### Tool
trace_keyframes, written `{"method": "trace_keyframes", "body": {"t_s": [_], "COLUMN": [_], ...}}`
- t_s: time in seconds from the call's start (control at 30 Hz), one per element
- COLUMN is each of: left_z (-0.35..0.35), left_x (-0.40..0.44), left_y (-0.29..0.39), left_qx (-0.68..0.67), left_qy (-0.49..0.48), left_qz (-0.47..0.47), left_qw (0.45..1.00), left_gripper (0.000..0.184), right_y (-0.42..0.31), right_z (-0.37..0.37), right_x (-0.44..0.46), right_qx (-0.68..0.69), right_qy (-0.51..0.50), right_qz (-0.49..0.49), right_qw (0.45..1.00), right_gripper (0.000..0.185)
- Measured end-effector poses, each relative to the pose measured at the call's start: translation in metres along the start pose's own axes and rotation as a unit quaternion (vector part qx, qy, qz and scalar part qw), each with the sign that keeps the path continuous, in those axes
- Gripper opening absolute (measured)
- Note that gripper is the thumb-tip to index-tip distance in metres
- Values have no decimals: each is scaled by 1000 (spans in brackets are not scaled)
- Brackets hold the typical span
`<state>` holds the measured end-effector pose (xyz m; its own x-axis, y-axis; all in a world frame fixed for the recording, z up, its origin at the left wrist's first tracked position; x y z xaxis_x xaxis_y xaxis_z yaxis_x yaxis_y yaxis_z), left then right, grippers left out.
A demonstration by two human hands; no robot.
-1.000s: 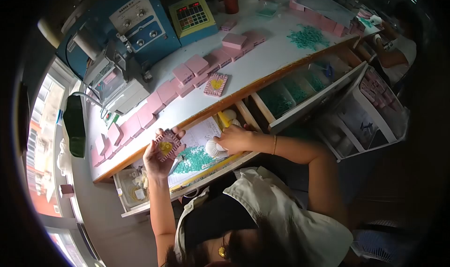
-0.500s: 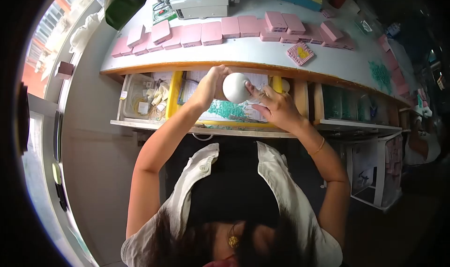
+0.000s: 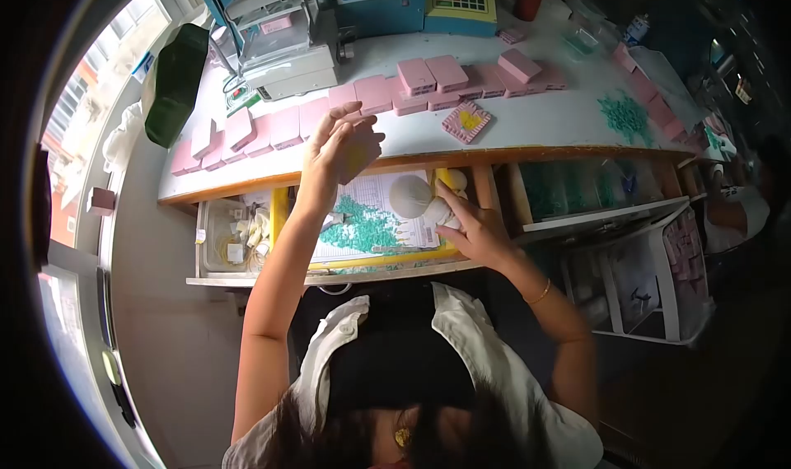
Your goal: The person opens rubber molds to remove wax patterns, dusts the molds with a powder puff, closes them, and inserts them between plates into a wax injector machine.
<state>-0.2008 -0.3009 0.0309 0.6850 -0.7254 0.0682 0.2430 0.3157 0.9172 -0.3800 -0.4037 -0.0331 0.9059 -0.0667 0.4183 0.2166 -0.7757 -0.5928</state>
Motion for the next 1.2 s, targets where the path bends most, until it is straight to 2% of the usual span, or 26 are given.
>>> {"method": "trace_keyframes", "body": {"t_s": [0.1,0.17,0.2,0.23,0.27,0.33,0.4,0.43,0.5,0.53,0.6,0.63,0.67,0.7,0.73,0.77,0.8,0.83,0.87,0.9,0.93,1.0,1.03,1.07,1.13,1.2], "left_z": [-9,38,60,84,104,131,133,129,134,140,131,129,114,103,88,69,55,44,47,34,18,9,4,1,5,14], "left_x": [43,34,45,48,49,57,61,56,40,28,22,16,16,10,5,4,8,3,-1,3,-4,-12,-17,-17,-21,-30], "left_y": [-15,11,-8,-29,-49,-65,-63,-55,-49,-41,-64,-60,-68,-81,-66,-71,-78,-76,-50,-44,-64,-65,-72,-76,-65,-27], "left_qx": [403,667,682,688,692,727,666,487,441,421,309,318,159,-9,39,-21,-67,-47,18,176,38,-28,-69,-110,-116,-87], "left_qy": [43,118,45,4,11,-23,-20,-96,-134,-151,-211,-257,-272,-273,-217,-164,-166,-122,-114,-46,-28,-58,-55,-53,-66,-17], "left_qz": [130,311,245,233,287,249,257,120,119,256,252,152,17,-122,-94,-145,-137,-151,-40,36,-91,-113,-137,-152,-145,-80], "left_qw": [905,667,688,687,663,640,700,860,880,857,893,900,949,954,971,976,974,980,993,983,995,991,987,981,980,993], "left_gripper": [16,18,24,38,52,57,52,41,35,30,36,32,24,22,43,53,53,51,48,46,45,43,43,43,48,44], "right_y": [-4,4,-8,6,8,15,11,2,-1,-7,-20,-26,-43,-76,-74,-55,-77,-72,-63,-45,-32,-64,-97,-73,-96,-85], "right_z": [-41,-50,-66,-61,-62,-66,-66,-72,-79,-83,-98,-110,-125,-147,-162,-162,-144,-100,-54,-40,-27,-70,-98,-115,-118,-28], "right_x": [-17,-26,-24,-29,-28,-29,-29,-29,-24,-22,-13,-14,-15,-12,-26,-47,-29,-2,18,26,30,35,33,8,14,41], "right_qx": [45,223,89,203,221,184,240,197,147,95,98,91,103,78,76,166,117,-60,-201,-181,-159,-157,-161,-3,137,-133], "right_qy": [150,184,228,251,266,305,300,307,310,311,324,360,403,418,445,496,442,237,88,21,-43,82,208,318,326,47], "right_qz": [-16,43,-22,51,41,31,21,5,-8,-16,-34,-56,-110,-208,-200,-202,-266,-193,-193,-129,-64,-119,-185,-102,-205,-186], "right_qw": [988,956,969,945,937,934,923,931,939,946,940,927,903,881,870,828,849,950,956,975,984,977,947,943,913,972], "right_gripper": [81,83,82,78,75,74,76,77,78,78,82,83,71,51,36,35,36,36,38,46,58,64,54,39,28,44]}}
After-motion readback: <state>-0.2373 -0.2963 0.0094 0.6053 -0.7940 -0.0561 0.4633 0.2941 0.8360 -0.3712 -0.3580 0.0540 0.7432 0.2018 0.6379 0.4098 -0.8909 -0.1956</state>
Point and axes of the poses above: each hand's wrist, its own x-axis towards the middle knuckle, its own z-axis out of the palm, y = z × x, the point moved 9 cm from there along x, towards the middle knuckle, and after that the axes turned 6 degrees about -z, right-handed, at the moved point
